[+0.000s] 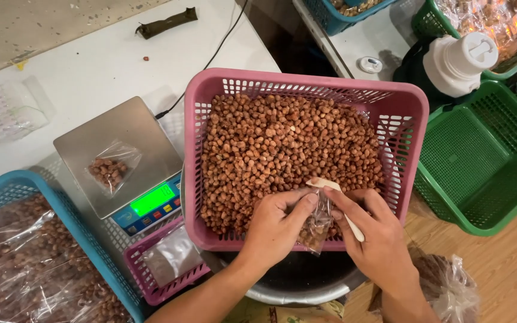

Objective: Scooping peanuts from a basket into small plastic bags and weighing them on a digital scale.

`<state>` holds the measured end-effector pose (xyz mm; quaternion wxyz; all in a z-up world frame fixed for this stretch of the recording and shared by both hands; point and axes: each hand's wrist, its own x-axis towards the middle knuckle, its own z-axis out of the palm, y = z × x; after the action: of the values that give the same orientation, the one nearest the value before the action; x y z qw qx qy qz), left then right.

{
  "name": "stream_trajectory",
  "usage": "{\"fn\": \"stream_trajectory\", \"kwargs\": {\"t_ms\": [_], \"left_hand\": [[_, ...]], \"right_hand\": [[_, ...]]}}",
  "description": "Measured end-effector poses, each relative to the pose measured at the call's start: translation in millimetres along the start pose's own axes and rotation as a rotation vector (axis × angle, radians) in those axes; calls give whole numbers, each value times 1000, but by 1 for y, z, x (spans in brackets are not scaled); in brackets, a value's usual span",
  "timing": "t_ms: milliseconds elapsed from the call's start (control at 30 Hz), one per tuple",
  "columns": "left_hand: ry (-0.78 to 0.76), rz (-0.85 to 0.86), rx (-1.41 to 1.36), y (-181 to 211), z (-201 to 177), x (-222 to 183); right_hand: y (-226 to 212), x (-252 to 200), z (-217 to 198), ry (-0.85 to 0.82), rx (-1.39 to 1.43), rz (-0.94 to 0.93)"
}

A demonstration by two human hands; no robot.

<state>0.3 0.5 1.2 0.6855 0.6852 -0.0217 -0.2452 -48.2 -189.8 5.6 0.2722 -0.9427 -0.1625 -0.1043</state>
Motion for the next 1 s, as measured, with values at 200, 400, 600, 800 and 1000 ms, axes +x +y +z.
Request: {"fn": "stream_trajectory", "kwargs": {"t_ms": [200,400,600,800,1000], "left_hand": [[47,129,72,-1,-24,-10],[552,574,973,-53,-192,1],[468,186,983,-82,-333,30],[477,404,667,-79,-330,7],[709,793,684,-65,-282,-34]], "right_hand": [[12,-8,0,116,-72,-56],[43,-28,-1,122,-141,96],[27,-31,1,120,-194,151],[25,-32,5,141,-182,220],[53,-18,22,170,-249,144]]}}
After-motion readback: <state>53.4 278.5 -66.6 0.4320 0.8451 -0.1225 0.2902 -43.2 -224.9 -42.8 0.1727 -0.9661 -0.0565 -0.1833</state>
